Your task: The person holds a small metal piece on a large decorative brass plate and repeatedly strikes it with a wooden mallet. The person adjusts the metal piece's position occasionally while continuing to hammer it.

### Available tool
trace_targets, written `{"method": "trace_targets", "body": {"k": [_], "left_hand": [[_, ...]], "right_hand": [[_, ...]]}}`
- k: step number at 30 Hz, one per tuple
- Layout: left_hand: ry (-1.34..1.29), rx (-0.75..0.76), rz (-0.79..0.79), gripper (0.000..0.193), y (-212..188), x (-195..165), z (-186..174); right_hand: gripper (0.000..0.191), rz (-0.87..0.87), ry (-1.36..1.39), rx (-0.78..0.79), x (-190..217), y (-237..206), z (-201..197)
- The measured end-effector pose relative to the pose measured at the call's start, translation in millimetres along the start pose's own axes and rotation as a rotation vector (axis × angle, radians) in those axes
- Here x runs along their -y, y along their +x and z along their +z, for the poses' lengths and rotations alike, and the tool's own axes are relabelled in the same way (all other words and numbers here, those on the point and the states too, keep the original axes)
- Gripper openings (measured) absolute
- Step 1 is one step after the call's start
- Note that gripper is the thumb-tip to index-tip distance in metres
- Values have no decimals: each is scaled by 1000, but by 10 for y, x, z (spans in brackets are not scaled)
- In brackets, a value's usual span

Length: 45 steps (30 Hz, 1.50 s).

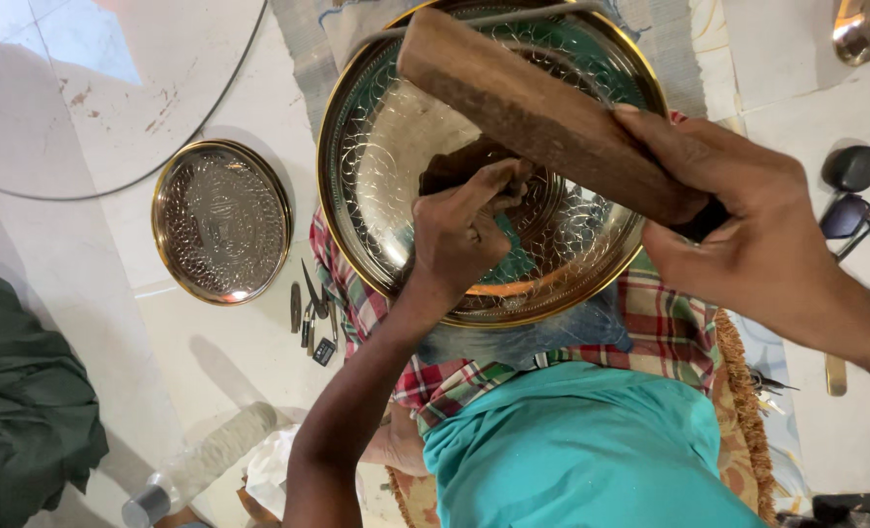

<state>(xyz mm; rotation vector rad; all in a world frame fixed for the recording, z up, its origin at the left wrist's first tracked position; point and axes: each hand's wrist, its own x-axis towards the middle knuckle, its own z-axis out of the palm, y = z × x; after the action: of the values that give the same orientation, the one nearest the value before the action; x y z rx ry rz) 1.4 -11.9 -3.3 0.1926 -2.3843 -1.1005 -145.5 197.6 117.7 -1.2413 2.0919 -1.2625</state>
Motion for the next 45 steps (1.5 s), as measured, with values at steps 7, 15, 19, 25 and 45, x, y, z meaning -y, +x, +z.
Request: {"method": "trace_targets", "body": {"k": [7, 15, 19, 25, 45], "left_hand": [[-42, 0, 6, 44, -1, -25, -14], [-21, -3, -2, 46, 1, -35, -20], [40, -6, -23, 44, 4, -61, -42], [-5, -4, 21, 39, -48, -77, -73], [-257, 94, -76, 44, 196, -163, -16]], "right_hand": [[81, 57, -281, 84, -91, -19, 34], [73, -73, -75, 14, -131, 27, 15], [79, 71, -401, 175, -64, 104, 1], [77, 75, -426, 114, -33, 20, 46], [77, 271, 315, -461, -429, -835, 679]]}}
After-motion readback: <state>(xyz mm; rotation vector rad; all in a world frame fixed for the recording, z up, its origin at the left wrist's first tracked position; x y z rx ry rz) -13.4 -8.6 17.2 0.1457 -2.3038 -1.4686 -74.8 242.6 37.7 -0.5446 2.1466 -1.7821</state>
